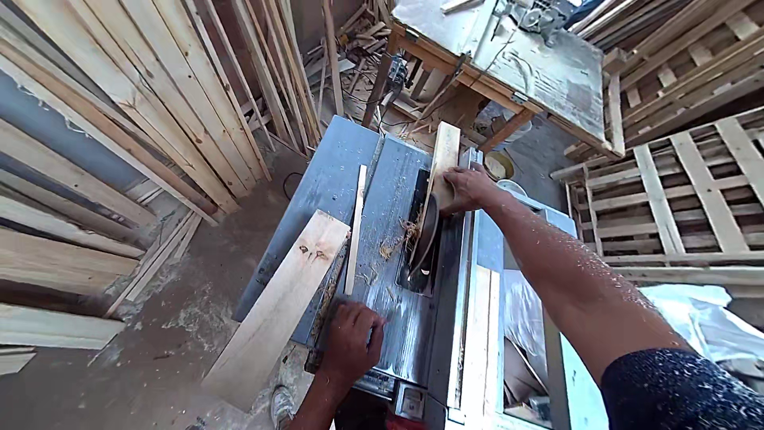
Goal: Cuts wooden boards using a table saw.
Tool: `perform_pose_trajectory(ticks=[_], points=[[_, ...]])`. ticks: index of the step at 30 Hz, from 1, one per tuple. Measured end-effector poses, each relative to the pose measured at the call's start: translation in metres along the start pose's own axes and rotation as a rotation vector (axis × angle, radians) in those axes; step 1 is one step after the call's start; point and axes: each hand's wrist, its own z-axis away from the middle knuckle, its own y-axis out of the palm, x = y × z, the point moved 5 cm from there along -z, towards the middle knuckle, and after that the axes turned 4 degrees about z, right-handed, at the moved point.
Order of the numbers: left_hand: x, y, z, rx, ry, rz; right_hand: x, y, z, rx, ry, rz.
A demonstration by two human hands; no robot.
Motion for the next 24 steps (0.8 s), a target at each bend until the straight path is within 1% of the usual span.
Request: perform_pose_trajectory(ticks=[4,6,9,12,15,17,19,21,24], points=[[0.002,-0.001,-0.001,-0.009,0.006,-0.016,-0.007,-0.014,-0.015,-0.024,-0.067,0.054],[0.002,-0.001,0.000,-0.013,0.007,-0.021,-0.006,-0.025,-0.013,-0.050,-0.020,0.010],[0.002,0.000,0.000,-0.011,0.010,-0.030,-0.018,-0.042,-0.003,-0.180,0.091,-0.058],[0.003,0.002,-0.001,0.013,0.010,-0.035,-0.033,-0.062,0.025,-0.316,0.129,-0.123],[-0.001,-0.004,-0.002,0.059,-0.035,0.006,-0.043,-0.087,0.091,-0.451,0.171,-0.205],[-0.020,-0.026,0.007,0.088,-0.042,0.063,-0.041,-0.098,0.152,-0.542,0.211,-0.232],[-0.037,-0.052,0.026,0.099,0.013,0.102,-0.028,-0.089,0.224,-0.643,0.261,-0.228],[-0.046,-0.078,0.044,0.072,0.060,0.133,0.000,-0.073,0.300,-0.694,0.323,-0.231],[-0.042,-0.113,0.078,0.071,0.105,0.059,0.071,-0.028,0.403,-0.762,0.383,-0.227]])
